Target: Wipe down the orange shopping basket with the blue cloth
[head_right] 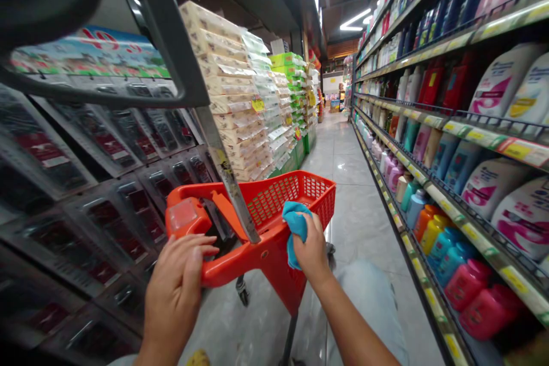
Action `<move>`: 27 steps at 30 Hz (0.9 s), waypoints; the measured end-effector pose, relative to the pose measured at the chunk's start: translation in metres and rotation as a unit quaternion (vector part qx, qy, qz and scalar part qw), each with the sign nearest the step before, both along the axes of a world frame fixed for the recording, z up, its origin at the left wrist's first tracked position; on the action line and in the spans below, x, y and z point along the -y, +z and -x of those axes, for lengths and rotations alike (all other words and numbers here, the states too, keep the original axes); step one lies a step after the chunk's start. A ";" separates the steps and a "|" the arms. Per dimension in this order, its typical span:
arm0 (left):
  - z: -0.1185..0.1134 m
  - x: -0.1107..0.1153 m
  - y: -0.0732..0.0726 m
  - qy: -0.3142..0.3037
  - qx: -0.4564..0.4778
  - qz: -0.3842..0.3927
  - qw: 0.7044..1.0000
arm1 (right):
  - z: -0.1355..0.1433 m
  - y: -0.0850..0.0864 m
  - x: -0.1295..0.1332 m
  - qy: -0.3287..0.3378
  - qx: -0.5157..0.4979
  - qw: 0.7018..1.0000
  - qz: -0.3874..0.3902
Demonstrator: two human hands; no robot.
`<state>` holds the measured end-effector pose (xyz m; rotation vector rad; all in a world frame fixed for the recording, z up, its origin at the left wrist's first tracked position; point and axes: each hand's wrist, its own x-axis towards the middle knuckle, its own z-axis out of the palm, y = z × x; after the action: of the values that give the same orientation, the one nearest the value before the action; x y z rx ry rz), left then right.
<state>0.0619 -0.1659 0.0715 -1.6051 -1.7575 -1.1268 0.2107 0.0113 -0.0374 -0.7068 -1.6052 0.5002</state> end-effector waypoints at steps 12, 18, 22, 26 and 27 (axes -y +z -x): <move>0.015 -0.009 0.002 -0.010 -0.129 -0.039 0.991 | 0.002 0.020 -0.045 0.037 0.212 0.976 0.014; 0.062 -0.006 -0.004 -0.013 -0.046 -0.085 0.995 | 0.032 0.025 -0.017 0.057 0.230 0.972 0.000; 0.089 -0.003 -0.004 0.020 -0.001 -0.116 0.993 | 0.033 0.020 -0.016 0.028 0.248 0.968 0.020; 0.093 0.000 -0.007 0.096 0.026 -0.122 0.988 | 0.034 0.010 -0.027 -0.086 0.268 0.955 0.089; 0.089 -0.001 -0.010 0.119 0.028 -0.137 0.983 | 0.038 0.008 -0.023 -0.093 0.267 0.955 0.086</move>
<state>-0.0266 -0.1653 0.0615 -1.1797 -1.6896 -1.2432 0.1730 0.0348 -0.0292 -1.1875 -1.9824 0.3258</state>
